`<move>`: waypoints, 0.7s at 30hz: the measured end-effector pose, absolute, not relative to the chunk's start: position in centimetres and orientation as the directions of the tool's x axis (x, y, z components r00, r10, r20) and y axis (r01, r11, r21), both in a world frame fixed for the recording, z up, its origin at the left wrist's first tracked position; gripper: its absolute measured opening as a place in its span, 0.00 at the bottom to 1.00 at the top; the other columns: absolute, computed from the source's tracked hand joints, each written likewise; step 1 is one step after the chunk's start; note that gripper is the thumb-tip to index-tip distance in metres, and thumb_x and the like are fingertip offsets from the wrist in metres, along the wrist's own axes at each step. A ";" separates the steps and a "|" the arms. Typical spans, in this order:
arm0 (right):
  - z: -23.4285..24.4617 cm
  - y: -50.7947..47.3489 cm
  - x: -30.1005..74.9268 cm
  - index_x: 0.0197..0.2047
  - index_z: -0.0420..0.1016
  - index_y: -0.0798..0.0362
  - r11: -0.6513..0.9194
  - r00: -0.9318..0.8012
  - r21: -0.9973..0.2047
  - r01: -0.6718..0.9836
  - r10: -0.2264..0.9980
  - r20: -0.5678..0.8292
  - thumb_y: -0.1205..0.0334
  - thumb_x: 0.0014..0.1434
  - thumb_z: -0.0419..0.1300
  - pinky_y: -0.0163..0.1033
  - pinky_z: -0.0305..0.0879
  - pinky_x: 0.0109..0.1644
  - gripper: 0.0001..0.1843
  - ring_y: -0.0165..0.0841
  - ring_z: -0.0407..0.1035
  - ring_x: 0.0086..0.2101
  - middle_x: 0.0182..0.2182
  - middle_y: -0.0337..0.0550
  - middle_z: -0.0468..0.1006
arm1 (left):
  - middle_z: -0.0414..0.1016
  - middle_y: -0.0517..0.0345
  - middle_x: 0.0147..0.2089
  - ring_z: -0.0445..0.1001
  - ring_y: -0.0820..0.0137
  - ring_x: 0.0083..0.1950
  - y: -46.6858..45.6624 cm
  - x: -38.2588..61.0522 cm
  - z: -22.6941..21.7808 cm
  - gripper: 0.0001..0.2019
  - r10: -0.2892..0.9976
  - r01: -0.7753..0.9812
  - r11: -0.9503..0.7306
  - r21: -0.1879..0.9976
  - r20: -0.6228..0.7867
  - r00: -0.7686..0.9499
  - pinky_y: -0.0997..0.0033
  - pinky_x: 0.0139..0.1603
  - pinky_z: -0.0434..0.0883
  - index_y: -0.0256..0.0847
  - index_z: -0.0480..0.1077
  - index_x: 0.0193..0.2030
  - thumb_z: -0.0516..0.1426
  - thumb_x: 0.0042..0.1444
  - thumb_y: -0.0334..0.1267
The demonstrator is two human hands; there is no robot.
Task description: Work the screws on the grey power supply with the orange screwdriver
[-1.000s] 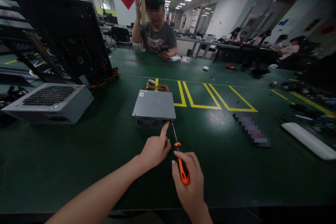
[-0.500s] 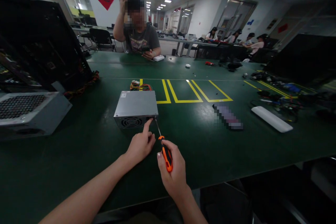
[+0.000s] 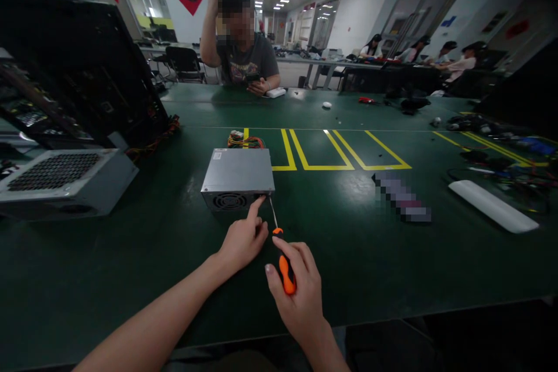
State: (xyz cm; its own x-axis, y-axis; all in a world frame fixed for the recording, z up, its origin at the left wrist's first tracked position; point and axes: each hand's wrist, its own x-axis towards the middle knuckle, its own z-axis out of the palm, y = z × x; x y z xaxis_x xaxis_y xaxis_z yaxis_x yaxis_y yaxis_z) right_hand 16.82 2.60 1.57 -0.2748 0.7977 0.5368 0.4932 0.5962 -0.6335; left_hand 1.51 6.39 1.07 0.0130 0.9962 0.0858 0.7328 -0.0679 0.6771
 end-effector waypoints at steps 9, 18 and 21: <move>1.2 2.7 16.8 0.52 0.64 0.52 0.603 -0.301 -0.630 0.490 0.795 0.527 0.63 0.58 0.52 0.39 0.67 0.38 0.18 0.32 0.65 0.37 0.37 0.45 0.68 | 0.66 0.68 0.22 0.67 0.72 0.23 6.2 1.4 1.4 0.27 0.994 0.737 -0.096 0.669 0.107 0.031 0.75 0.26 0.60 0.39 0.41 0.64 0.45 0.58 0.35; 0.9 2.7 16.8 0.52 0.64 0.52 0.596 -0.314 -0.620 0.511 0.800 0.511 0.62 0.58 0.53 0.40 0.67 0.39 0.17 0.33 0.66 0.38 0.37 0.45 0.68 | 0.73 0.61 0.28 0.73 0.67 0.30 6.3 1.2 1.4 0.27 0.993 0.875 -0.087 0.476 0.107 0.041 0.70 0.32 0.66 0.39 0.39 0.65 0.44 0.60 0.38; 0.9 2.7 16.7 0.51 0.65 0.52 0.603 -0.316 -0.607 0.518 0.794 0.520 0.60 0.58 0.53 0.39 0.67 0.38 0.16 0.33 0.66 0.37 0.37 0.45 0.69 | 0.74 0.58 0.30 0.74 0.66 0.31 6.3 1.2 1.3 0.28 0.993 0.894 -0.097 0.437 0.105 0.056 0.68 0.33 0.67 0.38 0.36 0.66 0.43 0.61 0.39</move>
State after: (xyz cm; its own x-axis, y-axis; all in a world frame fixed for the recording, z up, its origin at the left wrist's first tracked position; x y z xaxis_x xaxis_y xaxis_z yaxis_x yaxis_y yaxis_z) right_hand 16.70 2.75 0.94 -0.3157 0.7940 0.5196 0.5175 0.6030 -0.6071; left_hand 1.20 6.28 1.34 0.0564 0.9928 0.1053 0.8941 -0.0971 0.4372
